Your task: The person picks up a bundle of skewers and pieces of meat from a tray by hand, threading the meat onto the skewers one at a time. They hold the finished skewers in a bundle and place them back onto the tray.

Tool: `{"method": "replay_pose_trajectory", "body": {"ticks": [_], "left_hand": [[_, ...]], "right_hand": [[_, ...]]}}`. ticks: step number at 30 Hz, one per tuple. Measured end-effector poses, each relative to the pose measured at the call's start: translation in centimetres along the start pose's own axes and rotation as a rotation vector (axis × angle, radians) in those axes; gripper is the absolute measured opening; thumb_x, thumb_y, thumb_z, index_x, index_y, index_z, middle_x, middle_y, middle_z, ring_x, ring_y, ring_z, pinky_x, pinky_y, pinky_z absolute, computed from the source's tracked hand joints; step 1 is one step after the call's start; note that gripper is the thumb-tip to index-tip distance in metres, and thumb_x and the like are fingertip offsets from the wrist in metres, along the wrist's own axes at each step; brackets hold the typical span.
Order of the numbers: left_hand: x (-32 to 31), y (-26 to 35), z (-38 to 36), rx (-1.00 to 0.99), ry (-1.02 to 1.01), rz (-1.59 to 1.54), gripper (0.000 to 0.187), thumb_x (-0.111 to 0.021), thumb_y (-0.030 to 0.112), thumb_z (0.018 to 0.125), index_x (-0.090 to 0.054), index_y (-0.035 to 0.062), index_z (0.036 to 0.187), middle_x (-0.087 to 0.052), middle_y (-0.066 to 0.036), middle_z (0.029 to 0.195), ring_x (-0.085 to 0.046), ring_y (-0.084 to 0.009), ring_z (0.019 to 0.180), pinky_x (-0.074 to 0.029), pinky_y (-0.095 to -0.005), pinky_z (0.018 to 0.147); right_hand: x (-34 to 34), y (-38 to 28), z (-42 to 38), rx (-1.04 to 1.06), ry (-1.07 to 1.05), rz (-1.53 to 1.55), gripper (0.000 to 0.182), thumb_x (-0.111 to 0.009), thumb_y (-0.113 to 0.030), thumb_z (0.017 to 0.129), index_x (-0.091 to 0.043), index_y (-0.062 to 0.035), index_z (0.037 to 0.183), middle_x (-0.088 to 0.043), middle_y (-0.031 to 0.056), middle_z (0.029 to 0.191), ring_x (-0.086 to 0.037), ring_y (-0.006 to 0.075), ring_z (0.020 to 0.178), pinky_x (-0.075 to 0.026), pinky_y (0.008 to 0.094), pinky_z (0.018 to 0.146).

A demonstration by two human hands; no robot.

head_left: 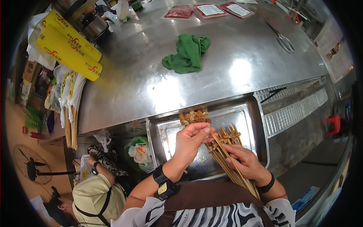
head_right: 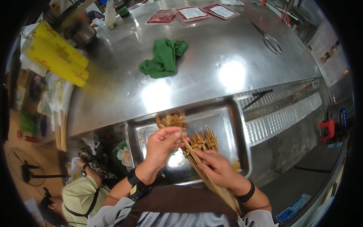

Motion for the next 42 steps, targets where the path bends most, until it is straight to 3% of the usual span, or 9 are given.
{"method": "replay_pose_trajectory", "body": {"ticks": [18, 32, 36, 38, 42], "left_hand": [[-0.6, 0.3, -0.5, 0.008, -0.030, 0.036, 0.013, -0.056, 0.007, 0.089, -0.061, -0.0014, 0.098, -0.065, -0.012, 0.092, -0.065, -0.0195, 0.085, -0.055, -0.0278, 0.072], [-1.4, 0.4, -1.3, -0.304, -0.070, 0.476, 0.015, -0.056, 0.002, 0.088, -0.060, -0.0041, 0.100, -0.066, -0.010, 0.095, -0.063, -0.0130, 0.082, -0.052, -0.0245, 0.074], [-1.7, 0.6, -1.1, -0.238, -0.079, 0.360, 0.014, -0.056, 0.003, 0.089, -0.060, -0.0026, 0.100, -0.066, -0.011, 0.093, -0.063, -0.0139, 0.082, -0.053, -0.0247, 0.073], [-1.5, 0.6, -0.7, -0.155, -0.038, 0.111, 0.013, -0.055, 0.005, 0.089, -0.060, -0.0018, 0.099, -0.066, -0.012, 0.091, -0.064, -0.0155, 0.081, -0.054, -0.0256, 0.071], [-1.5, 0.6, -0.6, -0.114, -0.049, 0.091, 0.013, -0.055, 0.007, 0.089, -0.059, -0.0015, 0.099, -0.066, -0.014, 0.090, -0.065, -0.0170, 0.081, -0.054, -0.0261, 0.069]], "right_hand": [[0.1, 0.3, -0.1, -0.086, 0.009, -0.019, 0.042, -0.058, -0.003, 0.081, -0.052, -0.0010, 0.122, -0.057, 0.0097, 0.076, -0.056, 0.0220, 0.080, -0.044, 0.0324, 0.077], [0.3, 0.5, -0.3, -0.133, 0.016, -0.004, 0.041, -0.058, -0.003, 0.082, -0.053, -0.0017, 0.122, -0.057, 0.0080, 0.076, -0.056, 0.0200, 0.081, -0.044, 0.0302, 0.075], [0.2, 0.6, -0.4, -0.129, 0.025, 0.016, 0.041, -0.058, -0.003, 0.081, -0.053, -0.0012, 0.122, -0.058, 0.0083, 0.077, -0.056, 0.0201, 0.081, -0.044, 0.0304, 0.075], [0.2, 0.8, -0.5, -0.138, 0.034, 0.029, 0.041, -0.058, -0.002, 0.081, -0.053, -0.0009, 0.122, -0.059, 0.0082, 0.077, -0.056, 0.0203, 0.082, -0.044, 0.0308, 0.075], [0.2, 0.7, -0.4, -0.085, 0.026, 0.027, 0.042, -0.058, -0.001, 0.081, -0.052, -0.0006, 0.123, -0.055, 0.0060, 0.072, -0.054, 0.0194, 0.078, -0.043, 0.0319, 0.077]]}}
Point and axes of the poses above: each hand's wrist, its own z-axis towards the middle knuckle, its own x-axis out of the back of the hand, y = z × x, the point moved 8 cm from there along z, towards the middle knuckle
